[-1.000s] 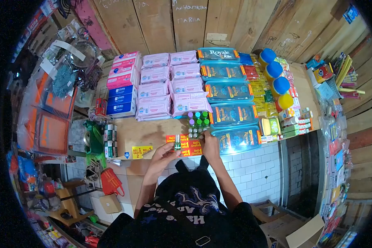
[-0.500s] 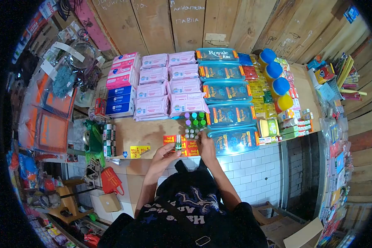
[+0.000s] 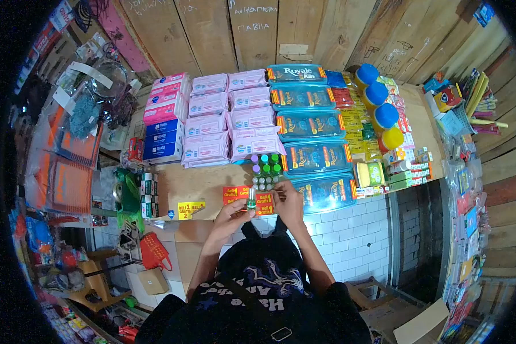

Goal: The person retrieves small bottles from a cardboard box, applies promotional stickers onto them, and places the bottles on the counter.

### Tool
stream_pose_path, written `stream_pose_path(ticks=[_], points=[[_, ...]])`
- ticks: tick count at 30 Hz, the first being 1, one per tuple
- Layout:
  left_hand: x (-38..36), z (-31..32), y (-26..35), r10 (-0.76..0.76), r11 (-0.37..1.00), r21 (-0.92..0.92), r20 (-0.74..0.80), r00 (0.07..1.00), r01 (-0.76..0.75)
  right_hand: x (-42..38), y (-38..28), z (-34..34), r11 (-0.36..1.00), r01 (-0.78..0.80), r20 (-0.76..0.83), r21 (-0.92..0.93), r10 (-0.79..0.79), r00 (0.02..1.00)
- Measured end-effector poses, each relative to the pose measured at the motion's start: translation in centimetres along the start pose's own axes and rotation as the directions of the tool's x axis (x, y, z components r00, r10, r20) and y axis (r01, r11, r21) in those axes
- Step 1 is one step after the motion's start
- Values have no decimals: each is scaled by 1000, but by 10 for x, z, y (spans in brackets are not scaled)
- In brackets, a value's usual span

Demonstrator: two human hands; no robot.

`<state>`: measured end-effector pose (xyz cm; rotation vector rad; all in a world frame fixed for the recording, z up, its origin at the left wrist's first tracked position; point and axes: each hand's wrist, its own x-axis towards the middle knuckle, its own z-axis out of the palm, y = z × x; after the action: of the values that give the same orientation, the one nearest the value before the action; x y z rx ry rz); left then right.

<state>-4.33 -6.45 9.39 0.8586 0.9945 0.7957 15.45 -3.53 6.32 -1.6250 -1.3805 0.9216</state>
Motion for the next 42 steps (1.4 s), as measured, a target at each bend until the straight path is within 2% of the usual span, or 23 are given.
stream_pose_path(ticks=[3,4,9,12,15,19,21,25,31,33,37,42], points=[[5,5,-5,-33,999,-24,51,998,34,-1,-1,-11,940,-140,122,310,107,987],[8,6,-9,-40,999,4,72,997,40,-1,-9,-18,929,-166,171,332,113,979],[25,9,-35,-64,992,119,169,984,44,-3,-11,-33,946,-138,317,293,40,948],[35,12,-51,-12,987,161,207,978,-22,-4,-12,-41,975,-87,367,203,6,930],[44,14,-65,-95,982,180,189,977,60,-2,-6,-45,992,-82,380,99,38,924],[42,24,-56,-99,986,144,130,986,80,1,-2,-44,997,-63,329,36,48,943],[46,24,-64,-60,992,117,120,991,46,3,6,-36,1000,19,245,-8,-17,969],[59,17,-83,-105,991,100,142,984,91,8,9,-24,983,118,124,-142,-101,987],[67,13,-93,-92,994,-31,224,970,102,14,21,-11,934,242,104,-264,-222,970],[69,11,-94,-95,993,-45,270,958,112,15,21,-10,879,315,107,-357,-297,949],[73,13,-95,-202,977,-13,229,952,211,15,24,-8,823,373,100,-428,-367,925],[79,15,-96,-293,955,6,167,941,296,13,27,-6,814,361,76,-455,-368,927]])
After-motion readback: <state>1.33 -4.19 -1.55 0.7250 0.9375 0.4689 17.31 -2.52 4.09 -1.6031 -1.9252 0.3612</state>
